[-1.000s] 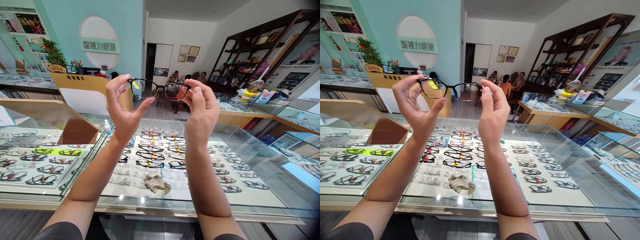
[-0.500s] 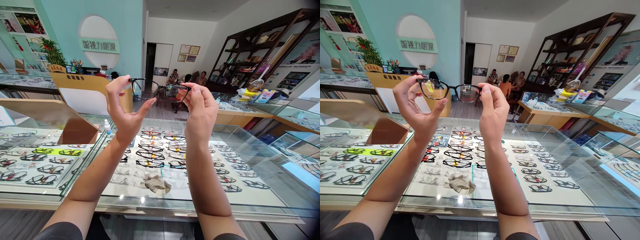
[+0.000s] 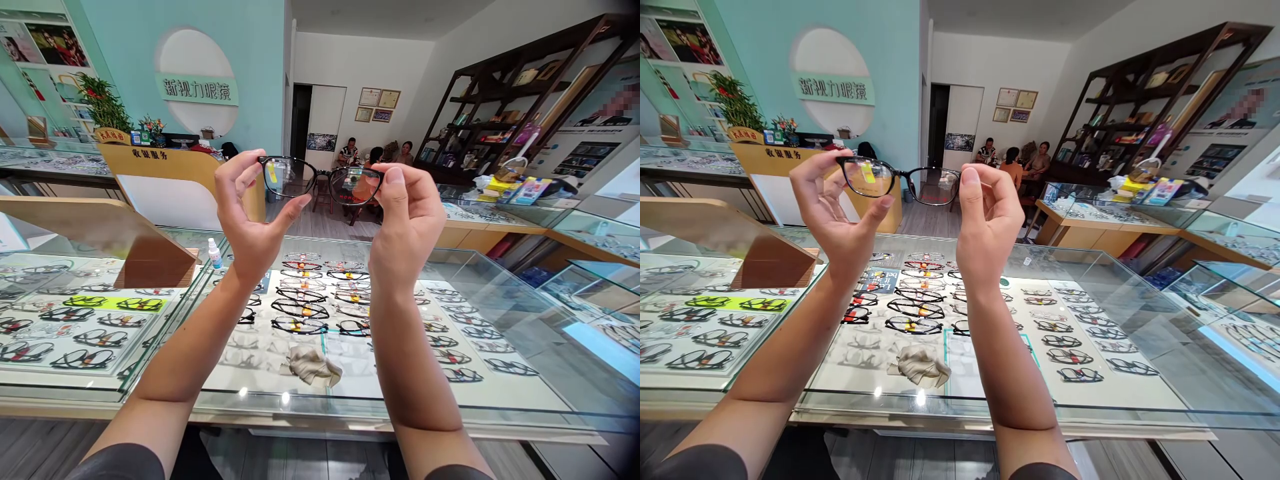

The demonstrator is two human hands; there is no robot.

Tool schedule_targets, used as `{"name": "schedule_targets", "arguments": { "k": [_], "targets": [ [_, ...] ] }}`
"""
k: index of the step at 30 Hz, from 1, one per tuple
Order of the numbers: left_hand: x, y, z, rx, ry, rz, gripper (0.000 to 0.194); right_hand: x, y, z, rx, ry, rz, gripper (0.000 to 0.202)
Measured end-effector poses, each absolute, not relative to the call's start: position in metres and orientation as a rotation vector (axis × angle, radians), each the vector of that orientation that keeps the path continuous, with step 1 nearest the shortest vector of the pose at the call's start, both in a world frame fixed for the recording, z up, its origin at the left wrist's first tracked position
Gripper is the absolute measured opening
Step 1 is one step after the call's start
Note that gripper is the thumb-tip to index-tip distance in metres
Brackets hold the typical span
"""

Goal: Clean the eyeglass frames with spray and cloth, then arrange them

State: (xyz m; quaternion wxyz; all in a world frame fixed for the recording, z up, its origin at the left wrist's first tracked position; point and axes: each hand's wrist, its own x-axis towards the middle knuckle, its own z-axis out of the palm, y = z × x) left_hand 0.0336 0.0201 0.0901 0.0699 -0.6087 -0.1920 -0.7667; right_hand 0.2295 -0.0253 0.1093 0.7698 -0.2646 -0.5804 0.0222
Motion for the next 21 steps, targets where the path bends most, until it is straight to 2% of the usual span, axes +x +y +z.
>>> {"name": "schedule_targets", "arguments": {
  "k": [5,21],
  "targets": [
    [0.034,0.03,0.089,-1.838,-0.473,-2.281,0.08,0.231,-0.021,0.109,-0.505,-1.248,0.104,0.038],
    [0.035,0.021,0.083,-1.806,-0.474,-2.309,0.086,0.238,-0.013,0.106,-0.518,-1.32,0.095,0.037]
  ]
}}
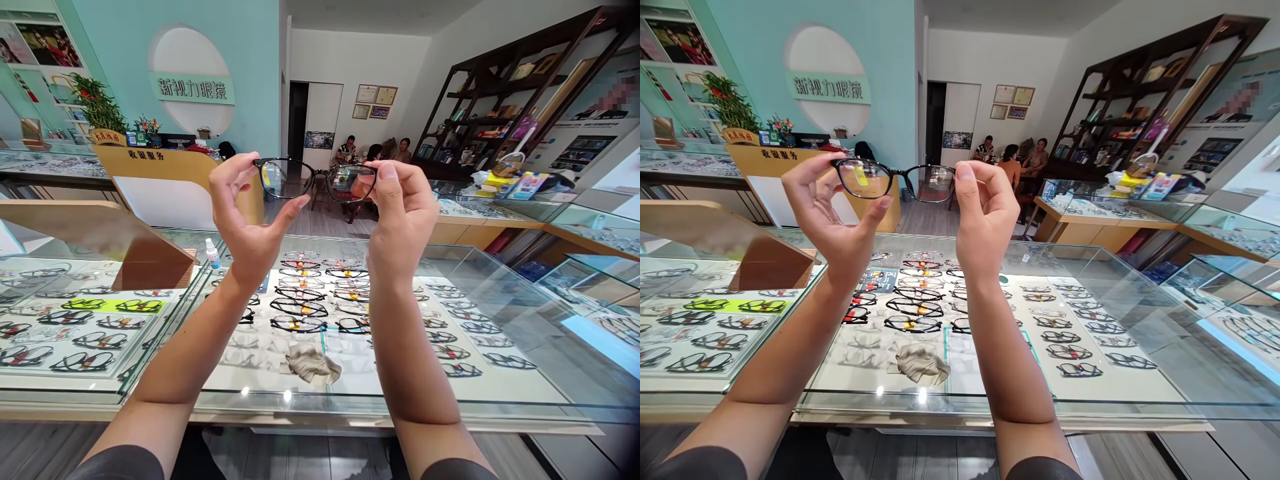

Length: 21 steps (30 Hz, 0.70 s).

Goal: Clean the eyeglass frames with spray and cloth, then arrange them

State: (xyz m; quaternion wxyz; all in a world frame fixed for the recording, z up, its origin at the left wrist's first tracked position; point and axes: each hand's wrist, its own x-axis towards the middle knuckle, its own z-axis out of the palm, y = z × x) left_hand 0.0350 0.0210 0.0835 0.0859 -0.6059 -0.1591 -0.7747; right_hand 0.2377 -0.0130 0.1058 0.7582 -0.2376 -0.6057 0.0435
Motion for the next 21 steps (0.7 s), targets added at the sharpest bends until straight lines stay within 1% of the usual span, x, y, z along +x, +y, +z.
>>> {"name": "schedule_targets", "arguments": {
  "k": [7,12,16,18,21],
  "targets": [
    [0.038,0.011,0.081,-1.75,-0.534,-2.268,0.087,0.242,-0.002,0.103,-0.516,-1.372,0.092,0.039],
    [0.037,0.022,0.085,-1.769,-0.442,-2.241,0.083,0.235,-0.014,0.105,-0.497,-1.341,0.047,0.04],
    [0.032,0.035,0.087,-1.807,-0.401,-2.11,0.08,0.225,-0.025,0.108,-0.483,-1.304,0.079,0.04],
    [0.029,0.04,0.087,-1.847,-0.384,-2.076,0.078,0.222,-0.026,0.108,-0.47,-1.303,0.044,0.041],
    [0.028,0.045,0.085,-1.883,-0.353,-2.166,0.082,0.22,-0.023,0.106,-0.434,-1.335,-0.032,0.043]
  ]
}}
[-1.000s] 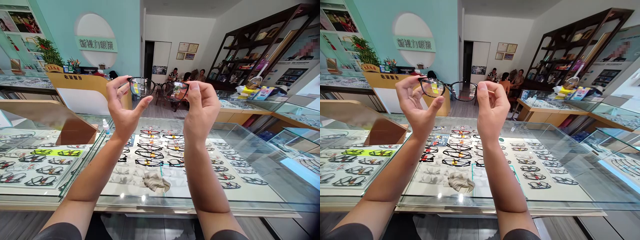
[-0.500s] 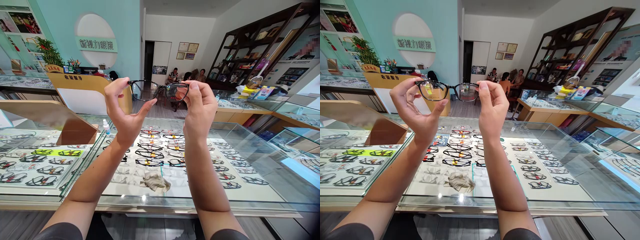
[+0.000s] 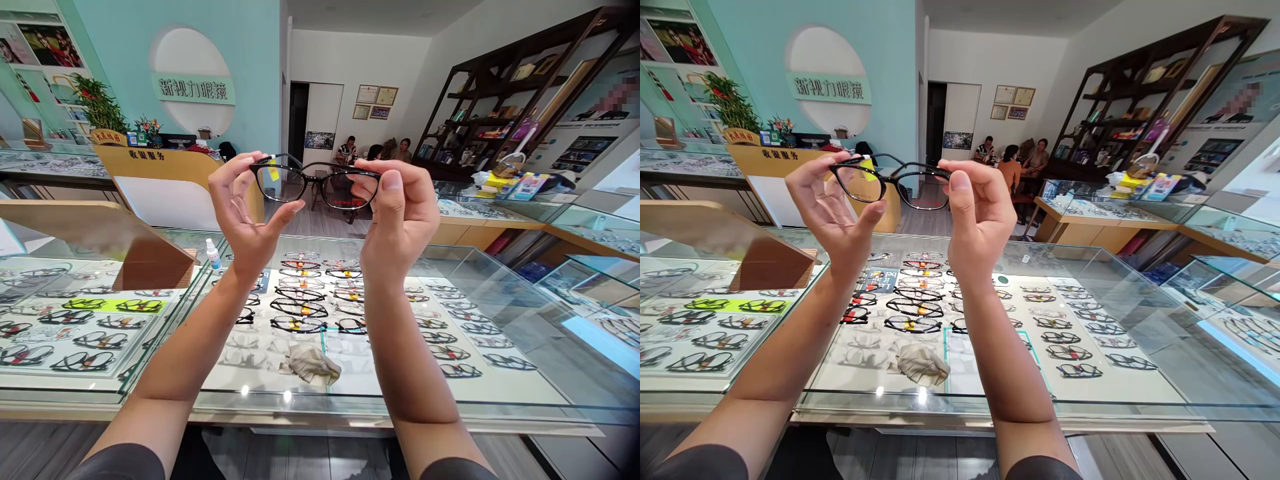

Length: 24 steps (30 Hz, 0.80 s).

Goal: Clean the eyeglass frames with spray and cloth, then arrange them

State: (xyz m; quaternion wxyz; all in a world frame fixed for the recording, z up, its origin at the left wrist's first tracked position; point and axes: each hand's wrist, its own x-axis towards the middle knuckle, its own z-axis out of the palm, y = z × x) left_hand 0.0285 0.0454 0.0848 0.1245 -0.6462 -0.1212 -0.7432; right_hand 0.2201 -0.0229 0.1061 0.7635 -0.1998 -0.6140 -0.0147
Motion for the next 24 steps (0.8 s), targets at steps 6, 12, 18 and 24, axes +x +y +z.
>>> {"name": "schedule_targets", "arguments": {
  "k": [6,12,18,24],
  "targets": [
    [0.034,0.047,0.082,-1.917,-0.309,-2.31,0.087,0.215,-0.027,0.105,-0.422,-1.345,0.148,0.042],
    [0.038,0.034,0.086,-1.957,-0.45,-2.361,0.085,0.221,-0.026,0.108,-0.551,-1.376,0.188,0.041],
    [0.035,0.033,0.086,-2.011,-0.514,-2.355,0.086,0.234,-0.011,0.106,-0.614,-1.396,0.022,0.038],
    [0.028,0.045,0.088,-2.14,-0.41,-2.409,0.091,0.233,-0.013,0.107,-0.538,-1.408,0.179,0.042]
  ]
}}
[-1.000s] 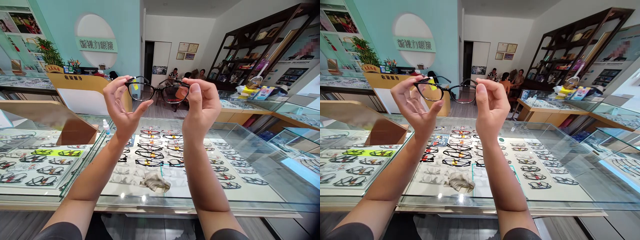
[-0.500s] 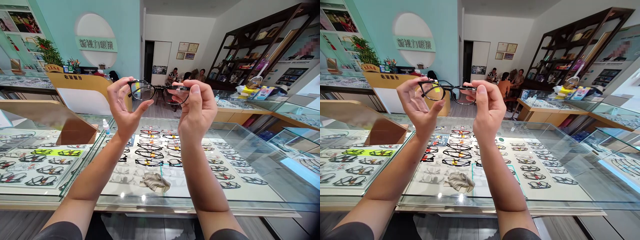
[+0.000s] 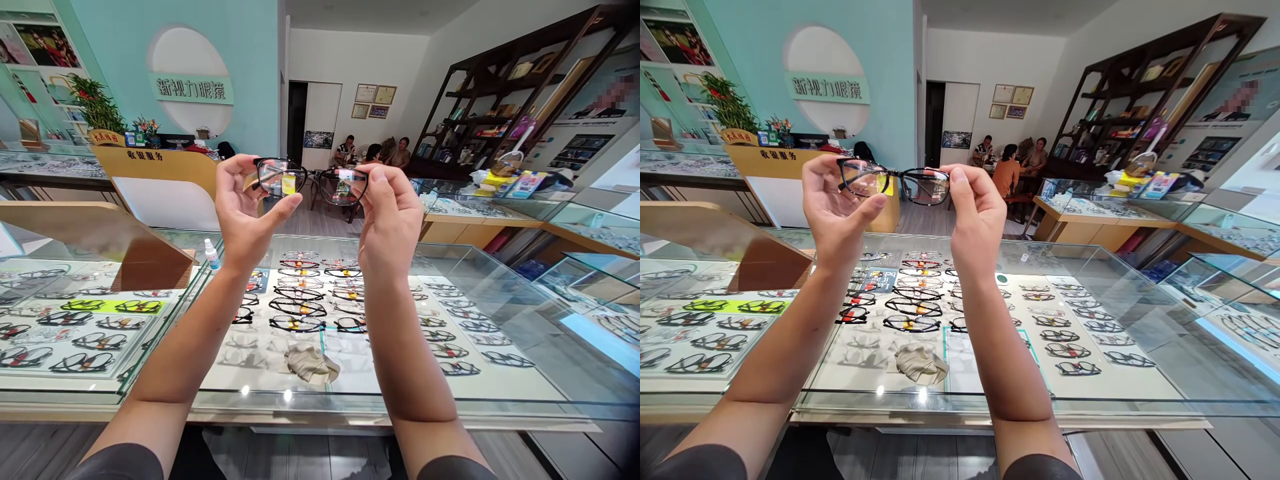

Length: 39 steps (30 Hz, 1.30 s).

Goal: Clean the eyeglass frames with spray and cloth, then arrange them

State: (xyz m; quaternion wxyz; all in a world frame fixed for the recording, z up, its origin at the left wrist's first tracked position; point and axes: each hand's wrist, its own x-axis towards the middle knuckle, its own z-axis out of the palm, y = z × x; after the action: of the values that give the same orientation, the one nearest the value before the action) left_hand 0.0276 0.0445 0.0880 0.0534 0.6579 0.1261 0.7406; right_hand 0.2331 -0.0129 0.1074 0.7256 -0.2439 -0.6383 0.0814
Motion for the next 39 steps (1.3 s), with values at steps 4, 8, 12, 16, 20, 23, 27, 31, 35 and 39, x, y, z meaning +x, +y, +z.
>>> {"name": "schedule_targets", "arguments": {
  "k": [4,8,12,16,20,23,27,31,35,39],
  "targets": [
    [0.028,0.044,0.091,1.929,0.436,2.186,0.093,0.231,-0.013,0.107,-0.552,-1.465,0.213,0.043],
    [0.027,0.045,0.091,1.904,0.424,2.196,0.091,0.23,-0.01,0.107,-0.524,-1.431,0.354,0.038],
    [0.019,0.048,0.093,2.001,0.408,2.149,0.087,0.236,-0.009,0.109,-0.53,-1.456,0.441,0.03],
    [0.007,0.042,0.1,2.077,0.387,1.909,0.083,0.241,-0.014,0.113,-0.607,-1.517,0.532,0.022],
    [0.0,0.031,0.106,2.106,0.373,1.64,0.081,0.237,-0.021,0.116,-0.66,-1.662,0.68,0.027],
    [-0.001,0.027,0.109,2.07,0.37,1.552,0.081,0.235,-0.023,0.117,-0.663,-1.713,0.742,0.036],
    [-0.001,0.029,0.109,2.004,0.389,1.567,0.086,0.236,-0.023,0.117,-0.663,-1.739,0.781,0.046],
    [-0.002,0.036,0.106,2.016,0.419,1.59,0.092,0.237,-0.024,0.118,-0.633,-1.748,0.771,0.048],
    [0.0,0.039,0.103,2.092,0.459,1.662,0.094,0.235,-0.02,0.115,-0.646,-1.713,0.703,0.049],
    [0.012,0.022,0.102,2.01,0.639,2.012,0.066,0.228,-0.011,0.105,-0.682,-1.617,0.44,0.046]
  ]
}}
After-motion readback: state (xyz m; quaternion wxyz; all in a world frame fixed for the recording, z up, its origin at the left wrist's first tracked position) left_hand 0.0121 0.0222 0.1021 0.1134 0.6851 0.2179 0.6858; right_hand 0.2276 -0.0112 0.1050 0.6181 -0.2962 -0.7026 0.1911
